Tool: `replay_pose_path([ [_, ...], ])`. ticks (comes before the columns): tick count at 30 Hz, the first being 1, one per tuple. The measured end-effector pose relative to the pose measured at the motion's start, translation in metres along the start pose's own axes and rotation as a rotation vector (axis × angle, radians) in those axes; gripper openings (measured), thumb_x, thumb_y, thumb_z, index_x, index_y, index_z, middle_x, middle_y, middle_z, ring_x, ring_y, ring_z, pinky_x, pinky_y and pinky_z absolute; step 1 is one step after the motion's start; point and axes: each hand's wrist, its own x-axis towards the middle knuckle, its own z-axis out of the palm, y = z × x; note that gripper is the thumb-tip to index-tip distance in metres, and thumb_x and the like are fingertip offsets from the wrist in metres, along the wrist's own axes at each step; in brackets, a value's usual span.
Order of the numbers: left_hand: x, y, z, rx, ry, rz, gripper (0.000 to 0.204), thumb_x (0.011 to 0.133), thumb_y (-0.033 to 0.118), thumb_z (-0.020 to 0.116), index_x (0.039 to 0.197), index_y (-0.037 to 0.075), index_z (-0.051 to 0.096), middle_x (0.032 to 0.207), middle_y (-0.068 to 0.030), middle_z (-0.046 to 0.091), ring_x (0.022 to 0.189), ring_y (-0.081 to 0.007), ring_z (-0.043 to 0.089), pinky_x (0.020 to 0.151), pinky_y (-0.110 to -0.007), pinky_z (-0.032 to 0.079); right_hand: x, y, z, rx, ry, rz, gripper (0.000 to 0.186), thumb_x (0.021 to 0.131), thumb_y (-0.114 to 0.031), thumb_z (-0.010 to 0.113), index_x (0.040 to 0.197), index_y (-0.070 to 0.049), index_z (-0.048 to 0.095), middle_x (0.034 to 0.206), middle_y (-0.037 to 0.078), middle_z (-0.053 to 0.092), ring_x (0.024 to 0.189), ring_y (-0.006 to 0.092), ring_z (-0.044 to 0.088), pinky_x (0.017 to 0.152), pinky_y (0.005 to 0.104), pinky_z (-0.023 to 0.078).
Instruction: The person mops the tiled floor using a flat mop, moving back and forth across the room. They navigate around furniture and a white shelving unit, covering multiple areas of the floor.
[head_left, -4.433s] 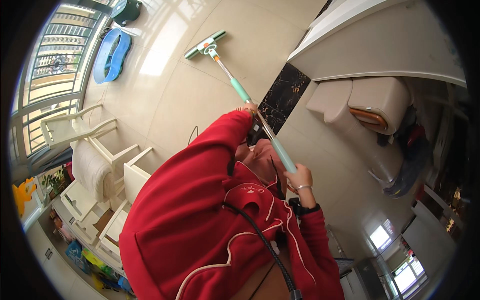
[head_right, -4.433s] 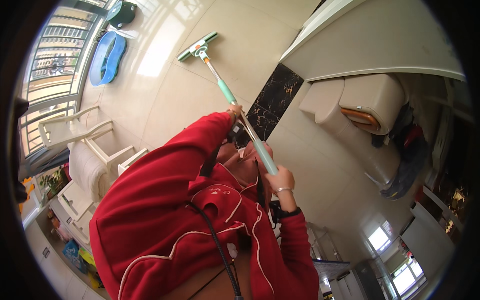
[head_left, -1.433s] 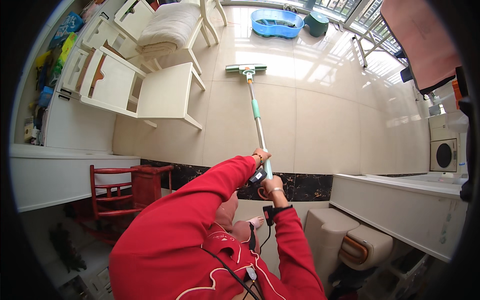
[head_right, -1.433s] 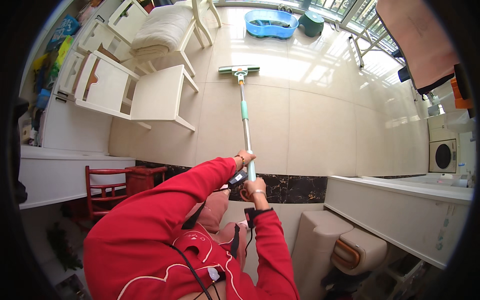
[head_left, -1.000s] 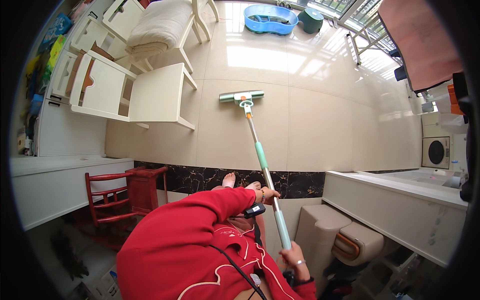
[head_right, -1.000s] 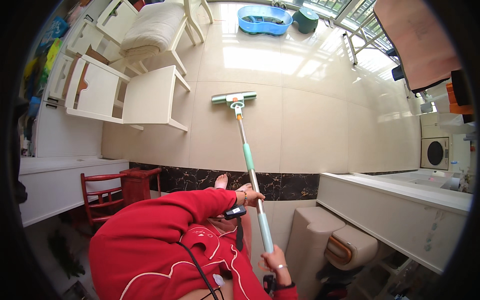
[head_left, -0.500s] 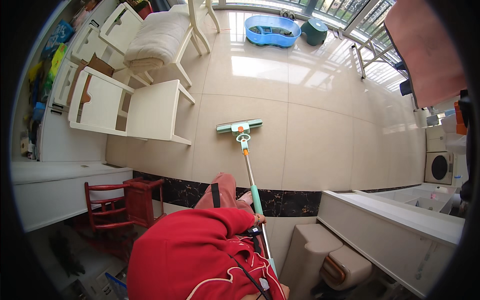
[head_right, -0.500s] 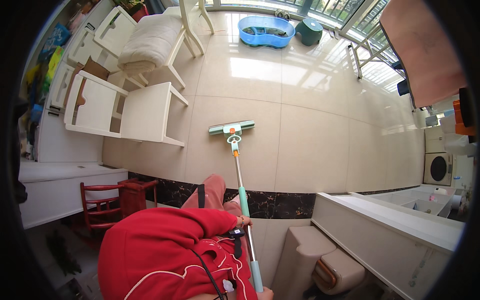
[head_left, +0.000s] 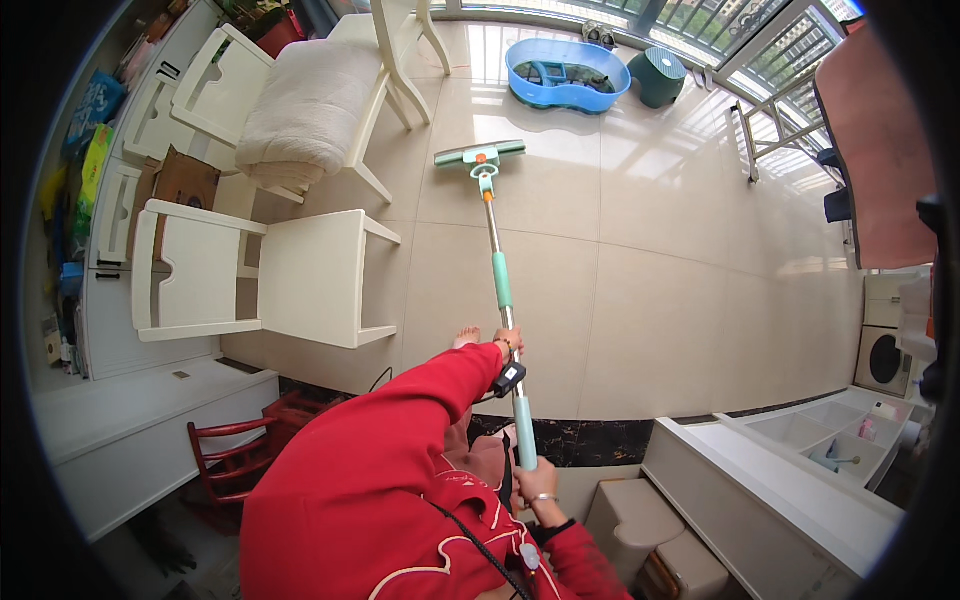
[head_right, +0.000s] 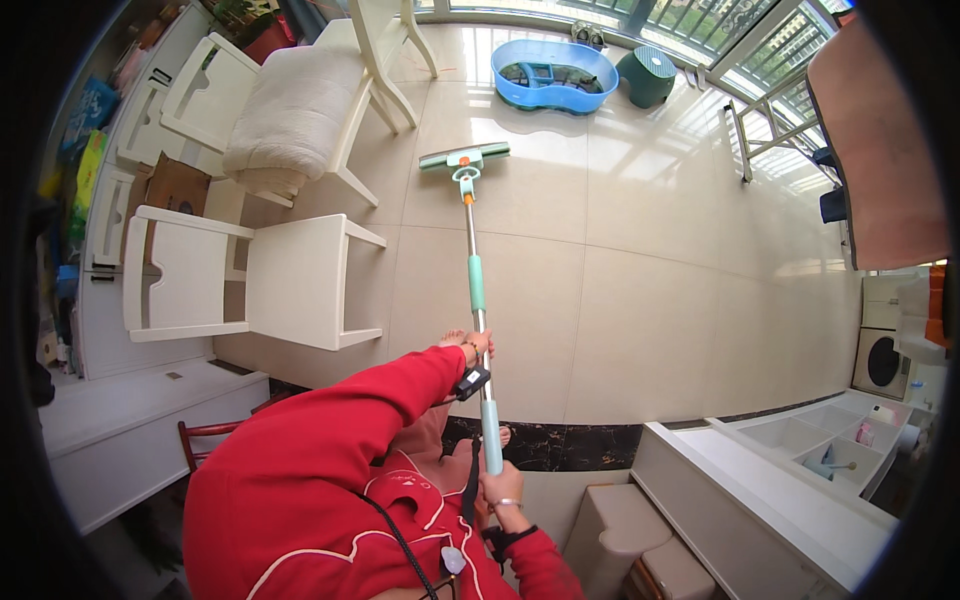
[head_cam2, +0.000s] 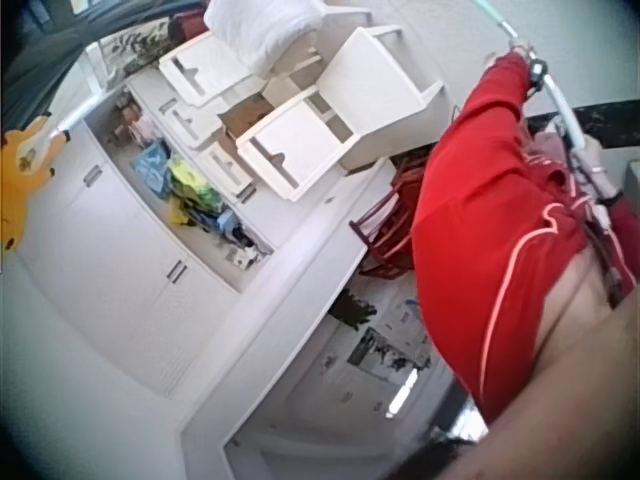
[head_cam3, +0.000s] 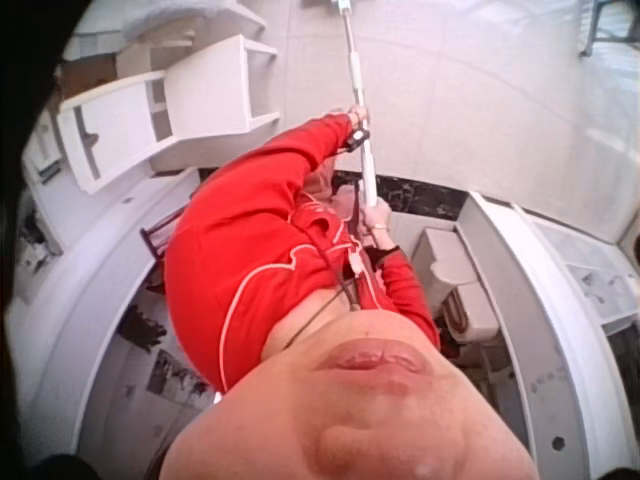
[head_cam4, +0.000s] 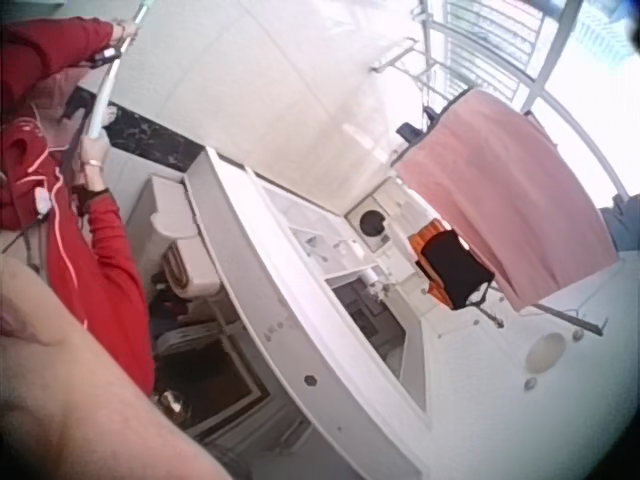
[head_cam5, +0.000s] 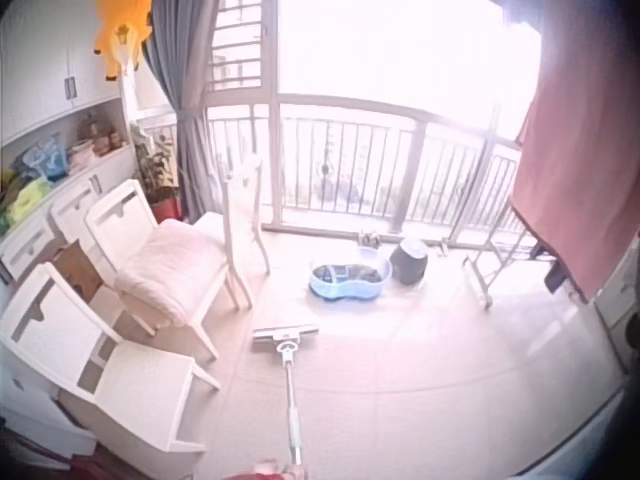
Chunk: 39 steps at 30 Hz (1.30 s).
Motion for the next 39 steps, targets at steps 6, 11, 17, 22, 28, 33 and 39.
replay_pose_path([
  [6, -0.003, 0.116, 0.037, 0.145, -0.117, 0.213, 0.042, 0.086, 0.037, 0.039, 0.089, -0.004, 0.045, 0.065, -0.012, 0.053, 0.054, -0.0235, 0.058, 0.047, -0.035, 0.049, 0.145, -0.173, -0.028, 0.174, -0.01, -0.03, 0.019, 0.057, -0.008, 0.059, 0.071, 0.004, 0.054, 0.052, 0.011, 0.053, 0.039, 0.0192, 0.052, 0.036, 0.0315, 0.04],
  [11, -0.017, 0.128, 0.046, 0.447, -0.233, 0.281, 0.041, 0.083, 0.034, 0.039, 0.09, -0.006, 0.044, 0.069, -0.0138, 0.056, 0.055, -0.0257, 0.059, 0.051, -0.037, 0.051, 0.138, -0.166, -0.045, 0.338, -0.036, -0.068, 0.014, 0.057, -0.002, 0.058, 0.069, 0.003, 0.051, 0.049, 0.007, 0.049, 0.035, 0.0149, 0.046, 0.032, 0.0279, 0.035],
  [17, -0.062, -0.011, 0.038, 0.839, -0.203, 0.168, 0.043, 0.08, 0.034, 0.042, 0.087, -0.009, 0.049, 0.075, -0.0166, 0.058, 0.063, -0.0279, 0.06, 0.047, -0.037, 0.052, 0.01, -0.027, -0.042, 0.405, 0.018, 0.085, 0.012, 0.058, 0.0, 0.058, 0.067, 0.002, 0.05, 0.048, 0.004, 0.047, 0.033, 0.0117, 0.043, 0.03, 0.0256, 0.032],
  [22, -0.111, -0.167, 0.034, 0.99, 0.067, 0.268, 0.04, 0.073, 0.025, 0.051, 0.093, -0.009, 0.044, 0.089, -0.0239, 0.056, 0.081, -0.0352, 0.057, 0.069, -0.04, 0.047, -0.151, 0.118, -0.049, 0.394, -0.008, 0.177, 0.017, 0.059, 0.001, 0.057, 0.073, 0.0, 0.047, 0.051, 0.005, 0.047, 0.037, 0.0121, 0.044, 0.032, 0.0267, 0.033],
  [28, -0.165, -0.305, 0.029, 1.358, -0.542, -0.21, 0.038, 0.074, 0.027, 0.051, 0.1, 0.0, 0.048, 0.083, -0.021, 0.056, 0.085, -0.0317, 0.055, 0.072, -0.038, 0.044, -0.318, 0.282, -0.058, 0.012, 0.065, 0.314, 0.032, 0.066, -0.022, 0.063, 0.091, -0.004, 0.059, 0.075, 0.014, 0.062, 0.07, 0.0196, 0.06, 0.062, 0.0315, 0.046],
  [33, -0.141, -0.32, 0.023, 0.996, -0.362, -0.347, 0.03, 0.074, 0.023, 0.05, 0.093, 0.0, 0.05, 0.076, -0.0183, 0.055, 0.075, -0.029, 0.054, 0.064, -0.036, 0.043, -0.343, 0.35, -0.001, -0.198, 0.087, 0.66, 0.031, 0.067, -0.033, 0.057, 0.09, -0.013, 0.063, 0.08, 0.015, 0.061, 0.08, 0.0341, 0.058, 0.066, 0.0406, 0.045],
  [39, -0.03, -0.214, 0.031, 0.499, -0.024, -0.143, 0.022, 0.075, 0.019, 0.049, 0.085, 0.0, 0.051, 0.067, -0.015, 0.054, 0.062, -0.0258, 0.053, 0.054, -0.035, 0.043, -0.313, 0.332, -0.01, -0.12, 0.042, 0.656, 0.03, 0.069, -0.032, 0.053, 0.093, -0.015, 0.062, 0.082, 0.016, 0.061, 0.081, 0.033, 0.058, 0.069, 0.0408, 0.045],
])
